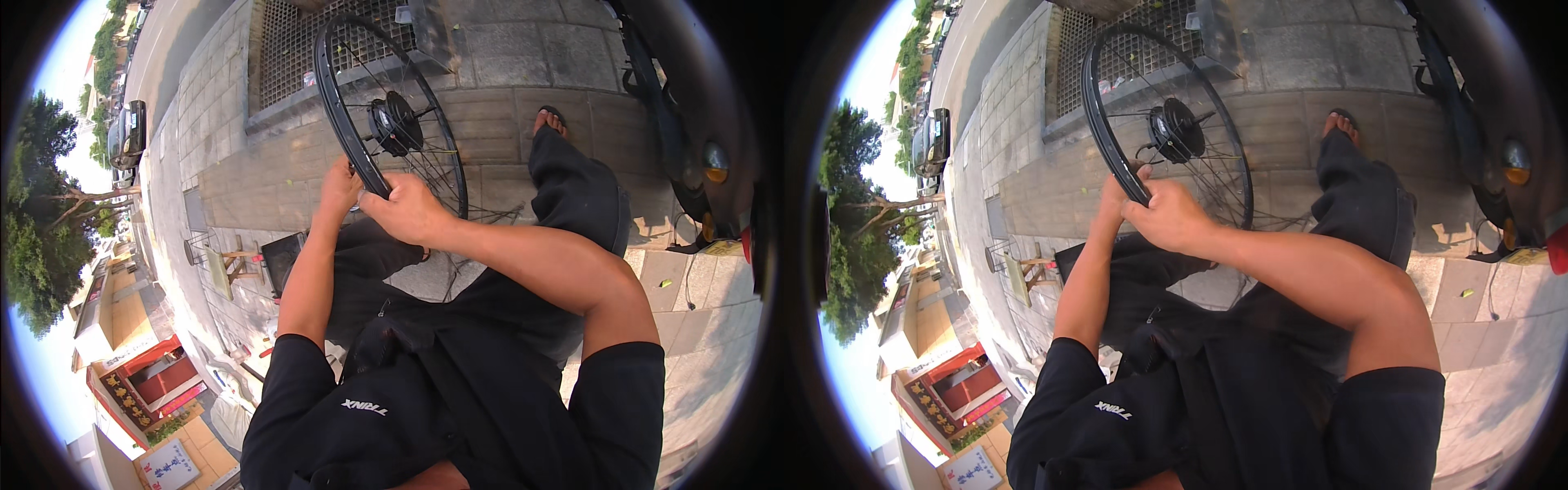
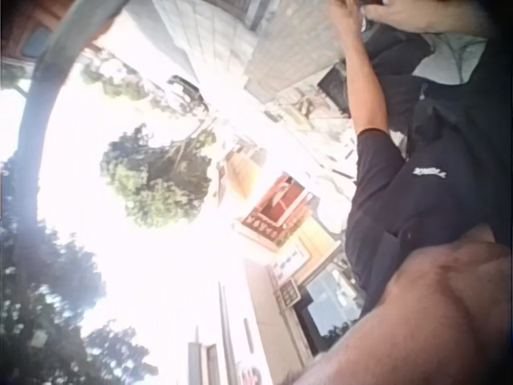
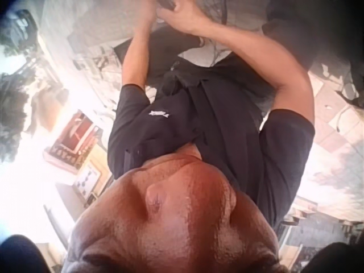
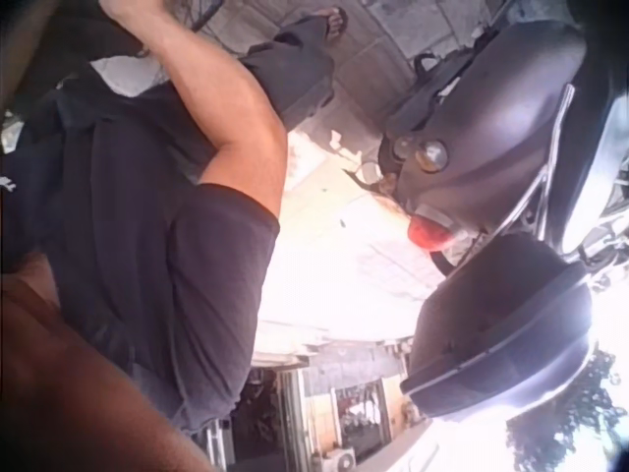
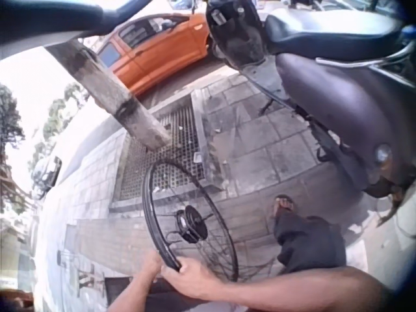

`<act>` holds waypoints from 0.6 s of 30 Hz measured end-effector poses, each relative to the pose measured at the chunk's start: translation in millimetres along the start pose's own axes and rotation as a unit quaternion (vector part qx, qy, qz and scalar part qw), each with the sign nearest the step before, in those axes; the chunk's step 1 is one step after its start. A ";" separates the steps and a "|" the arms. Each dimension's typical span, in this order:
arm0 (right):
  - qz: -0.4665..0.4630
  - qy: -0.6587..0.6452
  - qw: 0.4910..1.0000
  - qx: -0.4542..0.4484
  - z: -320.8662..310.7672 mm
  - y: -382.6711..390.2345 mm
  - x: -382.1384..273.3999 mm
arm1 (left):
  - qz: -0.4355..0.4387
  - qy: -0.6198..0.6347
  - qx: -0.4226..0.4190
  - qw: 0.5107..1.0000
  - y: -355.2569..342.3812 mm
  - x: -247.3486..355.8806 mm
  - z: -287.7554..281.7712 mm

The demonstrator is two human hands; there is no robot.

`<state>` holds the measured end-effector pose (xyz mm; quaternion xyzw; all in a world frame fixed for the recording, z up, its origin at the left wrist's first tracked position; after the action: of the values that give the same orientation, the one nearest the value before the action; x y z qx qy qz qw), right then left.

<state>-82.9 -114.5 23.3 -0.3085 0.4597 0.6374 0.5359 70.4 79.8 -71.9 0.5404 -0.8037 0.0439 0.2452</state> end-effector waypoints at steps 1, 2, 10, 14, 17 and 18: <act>0.005 -0.003 1.000 0.006 -0.8 -1.8 2.9 | 0.033 -0.027 0.014 0.999 1.2 6.4 -0.7; 0.012 -0.006 1.000 0.009 -0.3 -2.1 3.0 | 0.027 -0.031 0.011 0.999 2.3 3.6 -2.4; 0.010 0.009 1.000 -0.001 -3.9 0.2 2.6 | 0.129 -0.256 0.056 0.956 2.5 45.2 -62.8; 0.026 0.016 0.999 -0.011 -1.2 0.4 2.3 | 0.166 -0.327 0.074 0.927 9.4 57.1 -70.9; -0.003 0.011 1.000 -0.004 -0.2 -3.9 6.3 | 0.157 -0.320 0.062 0.932 16.2 64.1 -76.2; -0.019 0.009 1.000 -0.001 -0.5 -4.8 5.8 | 0.147 -0.310 0.050 0.938 20.5 72.7 -78.5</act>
<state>-79.7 -112.6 16.7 -0.3235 0.4582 0.6246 0.5434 57.8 53.0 32.9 0.4151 -0.9069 -0.0499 -0.0527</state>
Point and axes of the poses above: each hand's wrist, its own y-axis away from the middle knuckle, its own z-axis out of the palm, x = y × z, the point moved 5 cm from there along -y, towards the middle knuckle, and after that the axes turned 6 degrees about -y, right-handed, at the moved point
